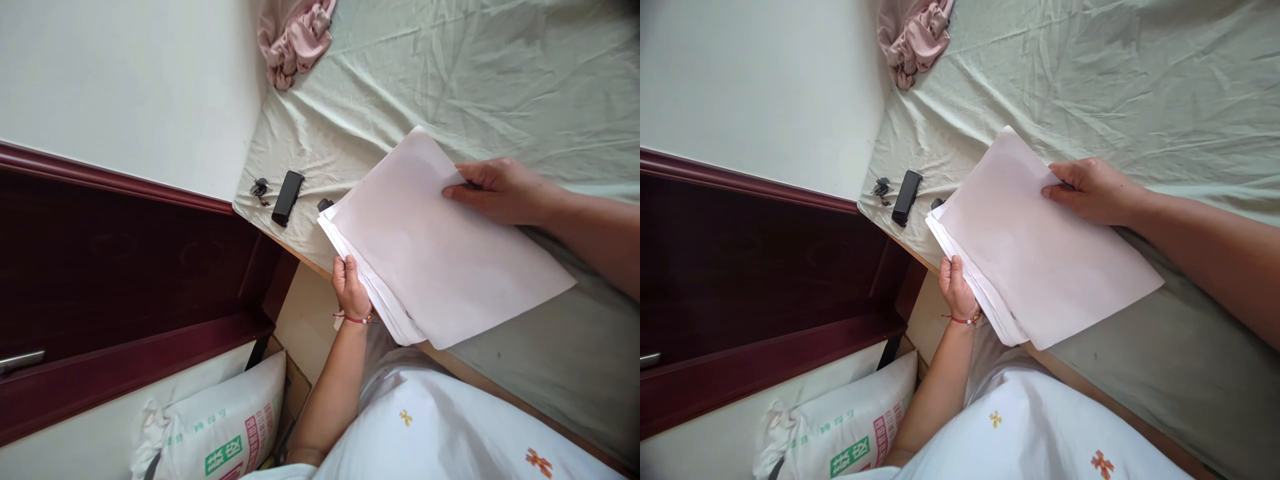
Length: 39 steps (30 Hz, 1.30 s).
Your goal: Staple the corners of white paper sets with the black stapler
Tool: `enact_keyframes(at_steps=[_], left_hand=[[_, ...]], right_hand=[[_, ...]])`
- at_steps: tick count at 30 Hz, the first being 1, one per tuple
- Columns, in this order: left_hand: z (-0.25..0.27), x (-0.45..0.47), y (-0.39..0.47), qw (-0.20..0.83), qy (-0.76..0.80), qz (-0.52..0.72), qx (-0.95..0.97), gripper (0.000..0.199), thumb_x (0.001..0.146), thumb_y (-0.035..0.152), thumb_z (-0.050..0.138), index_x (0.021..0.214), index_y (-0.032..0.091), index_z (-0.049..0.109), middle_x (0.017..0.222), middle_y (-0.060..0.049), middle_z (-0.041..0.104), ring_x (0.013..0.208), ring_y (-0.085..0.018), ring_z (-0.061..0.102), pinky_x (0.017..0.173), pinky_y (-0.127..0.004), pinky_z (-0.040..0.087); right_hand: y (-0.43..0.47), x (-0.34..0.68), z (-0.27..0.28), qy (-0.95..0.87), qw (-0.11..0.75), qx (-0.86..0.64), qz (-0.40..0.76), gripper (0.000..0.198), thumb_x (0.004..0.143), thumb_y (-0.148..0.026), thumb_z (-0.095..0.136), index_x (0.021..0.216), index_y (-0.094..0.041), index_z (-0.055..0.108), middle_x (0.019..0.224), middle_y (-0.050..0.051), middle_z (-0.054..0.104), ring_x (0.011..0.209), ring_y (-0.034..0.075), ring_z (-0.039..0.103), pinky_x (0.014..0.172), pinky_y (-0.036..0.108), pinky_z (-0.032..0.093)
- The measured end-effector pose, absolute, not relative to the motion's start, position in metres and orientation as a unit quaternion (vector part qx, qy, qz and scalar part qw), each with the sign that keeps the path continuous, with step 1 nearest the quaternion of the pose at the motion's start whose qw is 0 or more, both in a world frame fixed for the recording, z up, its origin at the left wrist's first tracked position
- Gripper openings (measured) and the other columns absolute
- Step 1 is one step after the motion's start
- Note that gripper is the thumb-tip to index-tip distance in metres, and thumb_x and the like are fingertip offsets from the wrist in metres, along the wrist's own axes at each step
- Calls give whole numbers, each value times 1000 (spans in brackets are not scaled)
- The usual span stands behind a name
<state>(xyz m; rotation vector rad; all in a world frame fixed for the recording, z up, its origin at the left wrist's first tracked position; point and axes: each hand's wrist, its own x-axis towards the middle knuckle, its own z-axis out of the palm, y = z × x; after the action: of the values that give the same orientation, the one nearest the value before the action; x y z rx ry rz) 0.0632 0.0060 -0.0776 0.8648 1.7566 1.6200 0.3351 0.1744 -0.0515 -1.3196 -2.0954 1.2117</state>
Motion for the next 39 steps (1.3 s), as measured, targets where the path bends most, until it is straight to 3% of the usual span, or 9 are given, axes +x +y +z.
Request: enact_keyframes(at_steps=[7, 14, 25, 33, 39], left_hand=[[-78, 63, 7, 318, 643, 617, 324, 41, 88, 58, 85, 93, 21, 70, 89, 0, 70, 84, -16, 63, 83, -26, 51], [-82, 60, 8, 301, 642, 613, 347, 44, 89, 60, 84, 106, 22, 70, 103, -3, 73, 100, -20, 68, 98, -31, 51], [-74, 62, 7, 267, 680, 578, 364, 50, 95, 68, 75, 82, 21, 63, 75, 4, 52, 72, -13, 47, 71, -25, 42], [-78, 60, 8, 297, 658, 587, 367, 37, 91, 56, 82, 93, 21, 70, 89, 0, 70, 85, -16, 63, 84, -26, 51], [-82, 56, 6, 288, 660, 575, 388, 42, 86, 56, 89, 94, 21, 68, 86, 1, 71, 79, -14, 65, 80, -25, 52]], right_hand=[[176, 334, -55, -742, 208, -479, 419, 19, 90, -40, 59, 80, -24, 61, 70, 0, 63, 67, 19, 59, 66, 37, 42], [171, 329, -66, -636, 341, -513, 465, 22, 79, -41, 78, 91, -25, 69, 78, 0, 66, 68, 16, 55, 62, 35, 41], [176, 330, -57, -706, 280, -505, 410, 10, 87, -31, 66, 82, -25, 60, 75, 0, 62, 70, 17, 52, 71, 38, 41], [174, 330, -59, -704, 288, -508, 403, 8, 87, -33, 65, 85, -25, 62, 79, 0, 64, 72, 17, 54, 72, 38, 42], [175, 331, -53, -702, 249, -517, 422, 25, 81, -41, 79, 92, -24, 65, 82, 0, 68, 74, 19, 59, 69, 36, 42]])
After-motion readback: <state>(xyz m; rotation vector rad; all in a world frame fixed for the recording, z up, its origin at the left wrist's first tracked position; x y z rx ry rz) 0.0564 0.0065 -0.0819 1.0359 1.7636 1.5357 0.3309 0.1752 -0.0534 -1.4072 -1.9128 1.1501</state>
